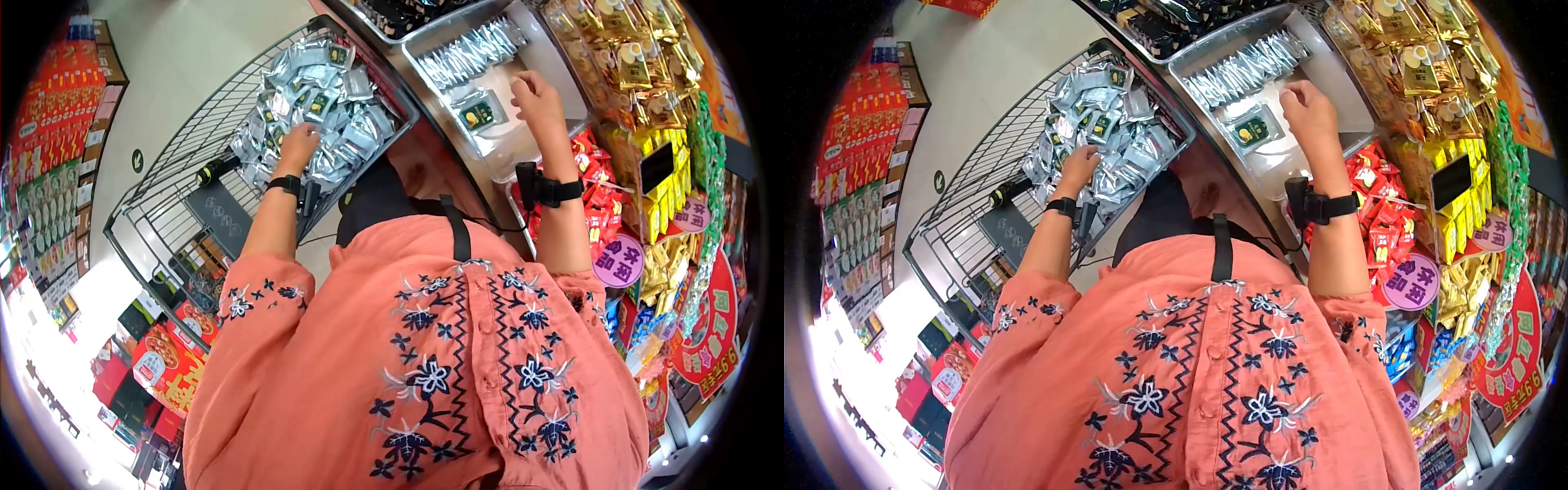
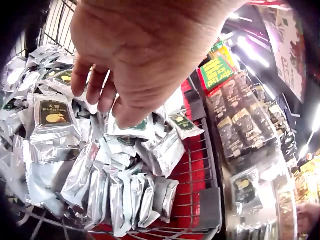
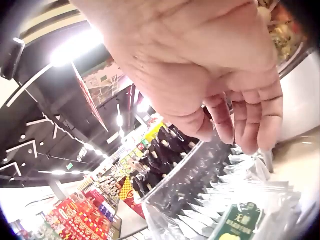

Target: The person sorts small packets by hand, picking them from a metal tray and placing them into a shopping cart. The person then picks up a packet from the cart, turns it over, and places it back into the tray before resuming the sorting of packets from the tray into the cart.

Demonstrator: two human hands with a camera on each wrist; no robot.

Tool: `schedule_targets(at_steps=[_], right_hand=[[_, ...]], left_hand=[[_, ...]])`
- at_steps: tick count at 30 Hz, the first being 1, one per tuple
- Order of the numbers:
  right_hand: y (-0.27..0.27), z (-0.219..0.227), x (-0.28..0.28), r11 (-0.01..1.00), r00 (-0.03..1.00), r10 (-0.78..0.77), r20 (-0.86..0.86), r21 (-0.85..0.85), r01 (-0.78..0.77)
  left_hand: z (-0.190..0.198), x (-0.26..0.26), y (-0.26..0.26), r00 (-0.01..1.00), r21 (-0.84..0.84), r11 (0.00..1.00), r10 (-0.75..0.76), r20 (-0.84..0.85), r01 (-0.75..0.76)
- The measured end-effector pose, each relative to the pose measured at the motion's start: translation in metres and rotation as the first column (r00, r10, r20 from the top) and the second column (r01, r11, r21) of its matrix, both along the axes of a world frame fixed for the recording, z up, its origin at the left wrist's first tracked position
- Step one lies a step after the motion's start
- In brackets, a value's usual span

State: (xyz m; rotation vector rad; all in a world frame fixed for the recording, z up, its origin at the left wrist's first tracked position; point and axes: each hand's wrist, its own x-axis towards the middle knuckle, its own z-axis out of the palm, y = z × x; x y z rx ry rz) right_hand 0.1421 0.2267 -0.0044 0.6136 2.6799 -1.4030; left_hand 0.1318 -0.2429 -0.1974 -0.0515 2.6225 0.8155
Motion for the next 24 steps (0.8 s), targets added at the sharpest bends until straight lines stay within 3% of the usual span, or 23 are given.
schedule_targets(at_steps=[1,3,5,7,9,11,14,16,18,20,23,24], right_hand=[[-0.008,0.014,-0.002,0.992,0.999,-0.037,0.000,-0.123,0.037],[-0.021,0.028,-0.003,0.977,1.000,0.006,-0.026,-0.214,-0.012],[-0.032,0.034,-0.008,0.956,0.999,0.026,-0.039,-0.290,-0.036],[-0.043,0.035,-0.011,0.951,0.995,0.079,-0.055,-0.295,-0.091],[-0.055,0.032,-0.013,0.933,0.992,0.114,-0.060,-0.336,-0.127],[-0.070,0.034,-0.013,0.927,0.989,0.142,-0.033,-0.345,-0.145],[-0.082,0.019,-0.013,0.908,0.961,0.270,-0.050,-0.320,-0.272],[-0.095,0.022,-0.013,0.893,0.958,0.285,-0.022,-0.357,-0.273],[-0.109,0.022,-0.014,0.879,0.952,0.304,-0.047,-0.372,-0.299],[-0.120,0.019,-0.015,0.859,0.928,0.358,-0.104,-0.353,-0.371],[-0.134,0.034,-0.015,0.821,0.874,0.477,-0.094,-0.307,-0.481],[-0.139,0.031,-0.015,0.773,0.860,0.500,-0.108,-0.392,-0.498]], left_hand=[[-0.001,0.000,0.002,0.998,-0.064,0.996,-0.057,-0.010,0.057],[-0.005,0.000,0.007,0.984,-0.187,0.968,-0.174,-0.020,0.168],[-0.008,-0.001,0.012,0.967,-0.280,0.925,-0.241,0.084,0.255],[-0.009,0.001,0.014,0.952,-0.254,0.926,-0.231,0.202,0.279],[-0.008,0.005,0.019,0.977,-0.192,0.963,-0.163,0.139,0.188],[0.001,0.009,0.015,0.977,-0.061,0.991,-0.108,0.184,0.121],[0.012,0.016,0.002,0.993,-0.057,0.998,-0.033,0.116,0.040],[0.022,0.013,-0.012,0.988,0.092,0.988,0.114,0.108,-0.124],[0.040,0.015,-0.013,0.953,0.211,0.935,0.253,0.165,-0.285],[0.094,0.006,-0.008,0.889,0.279,0.853,0.373,0.267,-0.441],[0.130,-0.001,-0.003,0.852,0.550,0.651,0.369,0.371,-0.523],[0.150,-0.003,0.006,0.846,0.597,0.600,0.355,0.399,-0.533]])
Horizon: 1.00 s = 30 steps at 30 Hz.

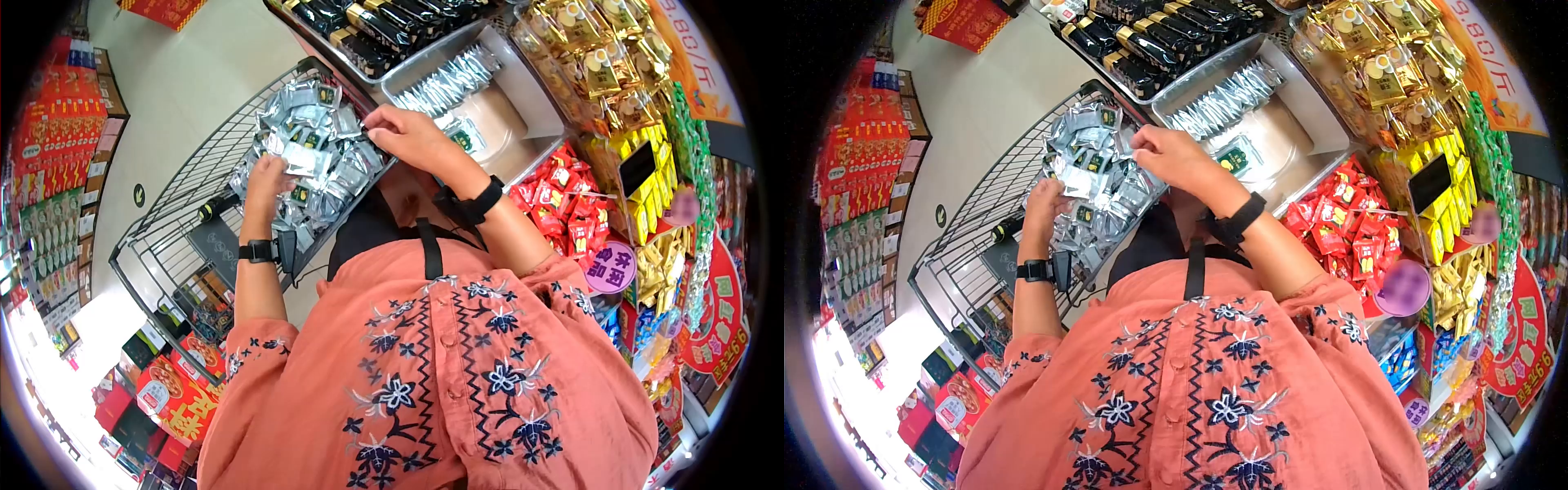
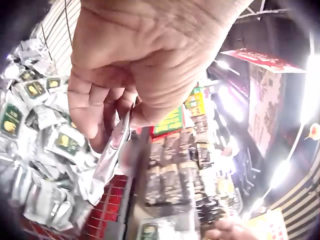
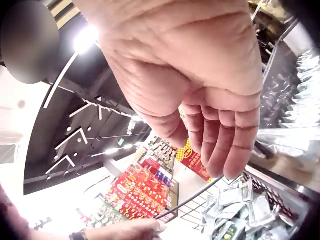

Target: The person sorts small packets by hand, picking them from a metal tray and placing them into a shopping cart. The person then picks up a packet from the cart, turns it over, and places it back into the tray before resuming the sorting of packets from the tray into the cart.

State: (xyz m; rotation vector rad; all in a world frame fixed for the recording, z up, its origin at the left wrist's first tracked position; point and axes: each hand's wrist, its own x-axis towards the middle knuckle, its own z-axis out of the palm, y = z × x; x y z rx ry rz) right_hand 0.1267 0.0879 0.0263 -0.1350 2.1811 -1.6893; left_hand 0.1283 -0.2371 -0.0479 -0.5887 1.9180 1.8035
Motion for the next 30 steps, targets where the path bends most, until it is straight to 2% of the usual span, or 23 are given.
schedule_targets(at_steps=[2,3,4,7,9,12,15,16,19,20,23,27,30], right_hand=[[-0.009,0.003,0.002,0.996,0.999,0.030,-0.045,-0.079,-0.033],[-0.013,0.006,0.004,0.991,0.997,0.046,-0.066,-0.120,-0.053],[-0.014,0.011,0.006,0.984,0.998,0.064,0.000,-0.167,-0.063],[-0.009,0.030,0.014,0.992,0.994,0.088,-0.065,-0.083,-0.093],[-0.002,0.024,0.017,0.993,0.979,0.094,-0.181,-0.050,-0.105],[0.010,0.025,0.023,0.996,0.942,0.083,-0.325,0.048,-0.072],[0.017,0.026,0.029,0.986,0.920,0.068,-0.385,0.166,-0.003],[0.020,0.021,0.029,0.987,0.907,0.043,-0.419,0.161,0.028],[0.025,0.024,0.030,0.979,0.978,-0.120,-0.173,-0.182,0.088],[0.033,0.030,0.031,0.974,0.990,-0.142,-0.006,-0.177,0.138],[0.054,0.039,0.032,0.849,0.947,-0.122,0.297,-0.463,0.254],[0.072,0.037,0.039,0.751,0.942,-0.103,0.320,-0.596,0.285],[0.080,0.040,0.047,0.710,0.947,-0.091,0.307,-0.647,0.278]], left_hand=[[0.041,-0.001,0.030,0.999,0.144,0.989,0.034,0.003,-0.034],[0.051,-0.001,0.040,1.000,0.204,0.979,0.009,-0.024,-0.004],[0.058,-0.002,0.049,0.999,0.261,0.965,-0.013,-0.053,0.027],[0.072,-0.002,0.074,0.993,0.382,0.921,-0.032,-0.111,0.072],[0.080,-0.005,0.086,0.992,0.398,0.910,-0.076,-0.104,0.111],[0.086,-0.005,0.102,0.991,0.438,0.890,-0.097,-0.096,0.130],[0.099,-0.001,0.124,0.986,0.493,0.854,-0.128,-0.107,0.165],[0.105,-0.001,0.131,0.975,0.498,0.839,-0.175,-0.136,0.220],[0.118,-0.001,0.146,0.975,0.469,0.856,-0.186,-0.118,0.220],[0.117,-0.002,0.148,0.972,0.433,0.871,-0.185,-0.144,0.230],[0.127,-0.003,0.161,0.942,0.292,0.911,-0.221,-0.254,0.293],[0.134,-0.003,0.179,0.880,0.132,0.910,-0.331,-0.340,0.394],[0.140,0.000,0.195,0.843,0.089,0.889,-0.389,-0.371,0.449]])
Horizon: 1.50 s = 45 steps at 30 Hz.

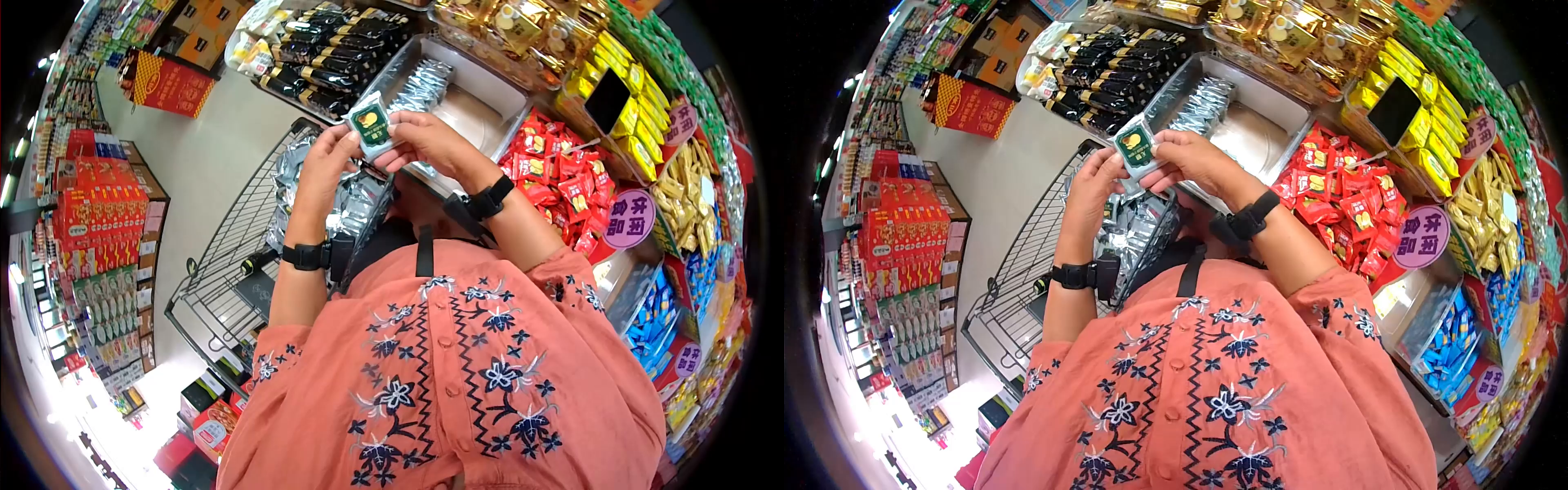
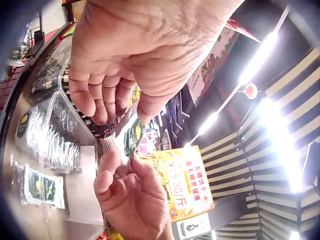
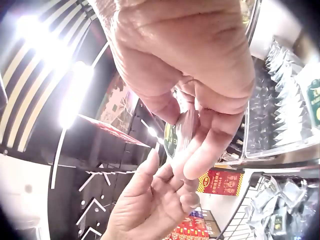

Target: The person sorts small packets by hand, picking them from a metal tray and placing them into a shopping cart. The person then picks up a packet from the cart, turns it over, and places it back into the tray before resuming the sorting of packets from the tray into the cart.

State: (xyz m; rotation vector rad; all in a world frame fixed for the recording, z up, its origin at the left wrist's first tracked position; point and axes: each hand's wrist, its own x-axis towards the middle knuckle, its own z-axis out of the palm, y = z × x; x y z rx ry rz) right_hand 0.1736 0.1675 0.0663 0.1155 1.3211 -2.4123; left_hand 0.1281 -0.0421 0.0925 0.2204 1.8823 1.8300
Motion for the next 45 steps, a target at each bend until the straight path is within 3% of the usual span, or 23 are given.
schedule_targets(at_steps=[5,11,13,19,23,24,30,33,34,41,45], right_hand=[[0.015,-0.001,0.013,1.000,1.000,-0.018,0.007,0.013,0.018],[0.043,0.000,0.026,0.984,0.993,-0.106,-0.057,0.135,0.113],[0.052,-0.002,0.027,0.951,0.985,-0.157,-0.077,0.258,0.171],[0.082,-0.021,0.023,0.745,0.969,-0.207,-0.137,0.620,0.247],[0.086,-0.044,0.022,0.507,0.943,-0.108,-0.314,0.799,0.324],[0.085,-0.044,0.022,0.395,0.900,-0.048,-0.433,0.820,0.415],[0.081,-0.046,0.017,0.381,0.942,0.035,-0.333,0.876,0.296],[0.081,-0.065,0.004,0.266,0.912,0.179,-0.368,0.911,0.316],[0.083,-0.072,0.001,0.211,0.890,0.240,-0.388,0.915,0.343],[0.077,-0.076,-0.027,0.190,0.943,0.320,-0.088,0.981,0.028],[0.067,-0.094,-0.037,0.157,0.940,0.338,-0.049,0.988,-0.005]], left_hand=[[-0.002,0.001,0.025,0.996,-0.034,0.997,-0.070,-0.055,0.068],[0.001,0.000,0.056,0.990,-0.057,0.989,-0.137,-0.029,0.135],[-0.002,0.000,0.067,0.983,-0.079,0.980,-0.186,-0.007,0.185],[-0.032,-0.017,0.078,0.987,-0.238,0.967,-0.121,-0.107,0.093],[-0.055,-0.022,0.075,0.970,-0.329,0.942,-0.139,-0.200,0.067],[-0.059,-0.021,0.075,0.959,-0.338,0.939,-0.156,-0.238,0.068],[-0.076,-0.016,0.080,0.866,-0.338,0.936,-0.251,-0.433,0.103],[-0.081,-0.017,0.078,0.606,-0.508,0.860,-0.426,-0.672,0.042],[-0.081,-0.016,0.080,0.618,-0.495,0.868,-0.412,-0.669,0.042],[-0.094,-0.024,0.077,0.534,-0.600,0.781,-0.586,-0.610,0.173],[-0.097,-0.033,0.068,0.484,-0.681,0.696,-0.688,-0.540,0.229]])
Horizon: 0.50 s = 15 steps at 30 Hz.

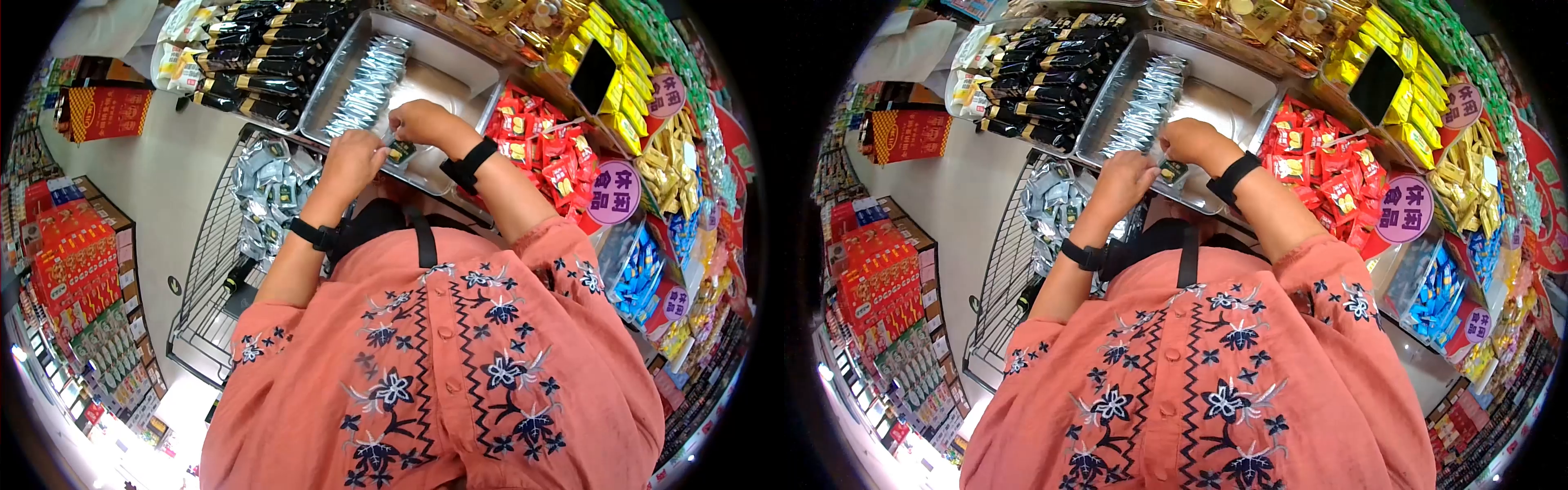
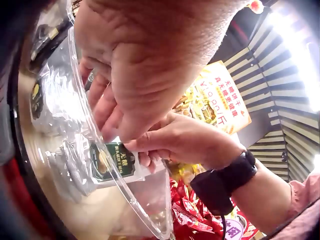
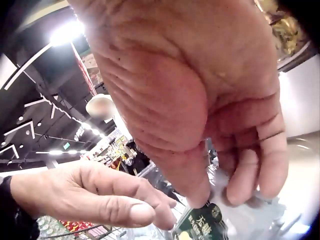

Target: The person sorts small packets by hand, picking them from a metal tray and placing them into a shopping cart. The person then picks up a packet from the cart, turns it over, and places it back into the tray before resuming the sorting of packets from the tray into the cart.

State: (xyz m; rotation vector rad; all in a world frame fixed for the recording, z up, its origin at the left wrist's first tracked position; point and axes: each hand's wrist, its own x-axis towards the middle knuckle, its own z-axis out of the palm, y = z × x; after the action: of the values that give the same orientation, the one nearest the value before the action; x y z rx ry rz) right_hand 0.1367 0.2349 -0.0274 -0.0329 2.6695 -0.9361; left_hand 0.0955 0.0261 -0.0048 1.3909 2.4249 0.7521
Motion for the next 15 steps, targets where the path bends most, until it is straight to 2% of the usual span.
schedule_targets(at_steps=[2,5,8,9,12,13,15], right_hand=[[-0.006,-0.005,-0.002,0.998,1.000,-0.026,0.002,0.049,0.026],[-0.008,-0.008,-0.003,0.996,0.995,-0.076,-0.060,0.034,0.079],[-0.015,0.010,0.002,0.977,0.968,-0.201,-0.150,0.045,0.209],[-0.017,0.016,0.002,0.963,0.951,-0.250,-0.183,0.052,0.263],[-0.025,0.012,-0.007,0.973,0.949,-0.226,-0.222,0.000,0.232],[-0.034,0.012,-0.008,0.975,0.951,-0.211,-0.227,0.022,0.221],[-0.045,0.012,-0.009,0.993,0.974,-0.116,-0.196,-0.006,0.118]], left_hand=[[-0.001,-0.008,-0.008,0.999,0.064,0.998,0.022,-0.036,-0.019],[-0.007,-0.034,-0.024,0.991,0.159,0.985,0.087,-0.104,-0.069],[0.012,-0.051,-0.033,0.971,0.172,0.957,0.222,0.088,-0.234],[0.010,-0.057,-0.036,0.964,0.225,0.942,0.218,0.154,-0.249],[0.001,-0.073,-0.039,0.913,0.248,0.903,0.271,0.304,-0.350],[0.003,-0.075,-0.037,0.850,0.233,0.880,0.283,0.445,-0.414],[0.008,-0.077,-0.034,0.824,0.257,0.855,0.287,0.488,-0.450]])
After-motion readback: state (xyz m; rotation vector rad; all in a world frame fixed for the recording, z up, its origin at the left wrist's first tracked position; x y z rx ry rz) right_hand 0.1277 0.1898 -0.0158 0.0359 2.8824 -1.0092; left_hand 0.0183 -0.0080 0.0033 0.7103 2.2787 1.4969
